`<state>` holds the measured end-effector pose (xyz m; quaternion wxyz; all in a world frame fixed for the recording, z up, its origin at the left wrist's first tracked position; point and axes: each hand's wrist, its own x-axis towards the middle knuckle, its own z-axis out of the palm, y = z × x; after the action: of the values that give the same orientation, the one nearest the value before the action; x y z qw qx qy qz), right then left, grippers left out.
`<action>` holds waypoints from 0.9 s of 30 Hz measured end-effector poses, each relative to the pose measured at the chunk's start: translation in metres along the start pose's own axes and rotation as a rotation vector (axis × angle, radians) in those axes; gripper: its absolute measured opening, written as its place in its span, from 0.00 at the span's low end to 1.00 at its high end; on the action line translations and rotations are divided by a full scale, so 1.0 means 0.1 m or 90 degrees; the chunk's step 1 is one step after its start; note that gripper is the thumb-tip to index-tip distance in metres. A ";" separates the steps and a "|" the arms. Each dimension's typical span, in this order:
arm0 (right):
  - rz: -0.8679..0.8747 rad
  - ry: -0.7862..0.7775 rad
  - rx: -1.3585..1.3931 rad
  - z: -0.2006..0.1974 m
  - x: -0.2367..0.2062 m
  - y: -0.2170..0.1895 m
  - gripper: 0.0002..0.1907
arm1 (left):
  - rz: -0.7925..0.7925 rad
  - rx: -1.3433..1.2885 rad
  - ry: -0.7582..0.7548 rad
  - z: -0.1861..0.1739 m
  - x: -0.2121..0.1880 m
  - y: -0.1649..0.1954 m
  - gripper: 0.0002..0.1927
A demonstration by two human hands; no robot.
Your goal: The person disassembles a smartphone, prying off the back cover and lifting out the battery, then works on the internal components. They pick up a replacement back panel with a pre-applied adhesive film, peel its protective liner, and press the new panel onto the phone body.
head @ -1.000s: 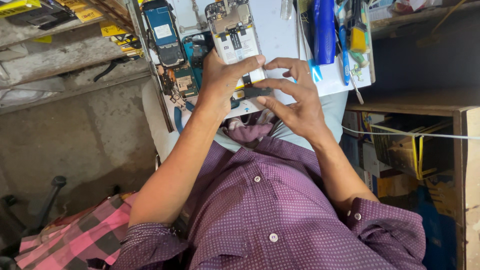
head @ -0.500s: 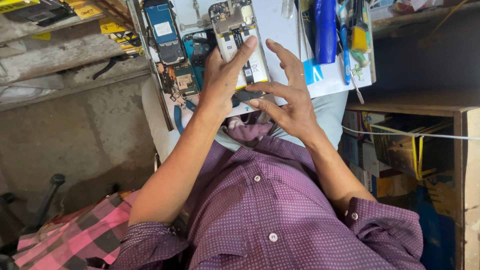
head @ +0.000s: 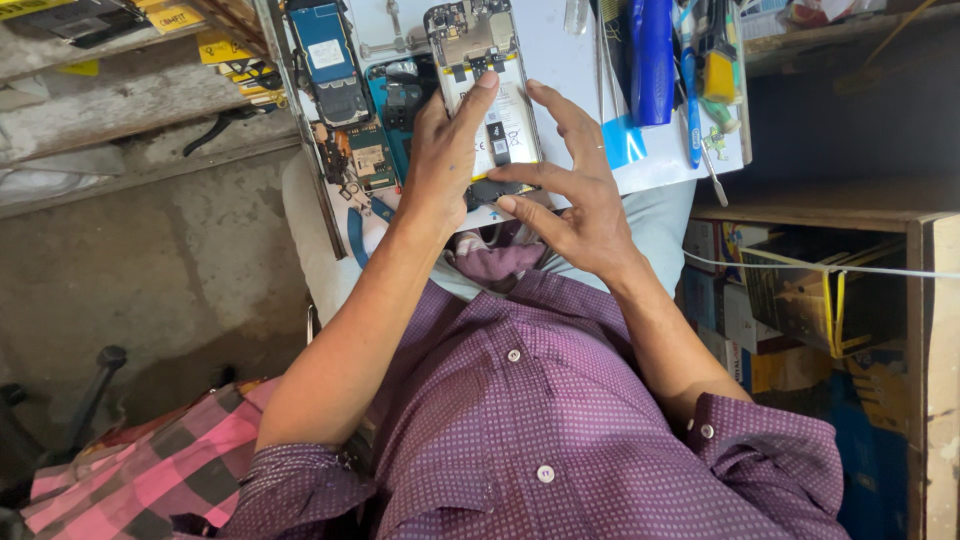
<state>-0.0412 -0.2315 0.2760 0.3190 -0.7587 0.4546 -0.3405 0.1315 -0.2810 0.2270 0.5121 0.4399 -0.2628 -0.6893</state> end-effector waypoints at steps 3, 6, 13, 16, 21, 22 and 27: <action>-0.022 0.002 -0.021 -0.01 0.00 0.00 0.16 | 0.005 -0.003 -0.002 -0.01 0.01 -0.02 0.24; -0.075 0.015 -0.080 -0.02 0.00 0.01 0.19 | 0.013 0.004 0.002 -0.02 0.02 -0.03 0.23; -0.255 0.045 -0.293 -0.04 0.00 0.06 0.22 | 0.035 0.039 0.039 -0.03 0.04 -0.08 0.23; -0.314 0.047 -0.331 -0.09 0.03 0.11 0.21 | 0.034 0.049 0.043 -0.03 0.04 -0.09 0.22; -0.348 0.021 -0.358 -0.17 0.04 0.13 0.19 | 0.024 0.023 0.022 -0.01 0.01 -0.10 0.21; -0.351 0.012 -0.361 -0.18 0.04 0.13 0.19 | 0.024 0.019 0.018 0.00 0.01 -0.09 0.21; -0.375 0.010 -0.368 -0.19 0.02 0.18 0.19 | 0.012 0.011 0.017 0.02 0.01 -0.05 0.21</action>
<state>-0.0643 -0.2438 0.2724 -0.0219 -0.9121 0.2977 -0.2811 0.1273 -0.2800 0.2234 0.5181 0.4508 -0.2659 -0.6765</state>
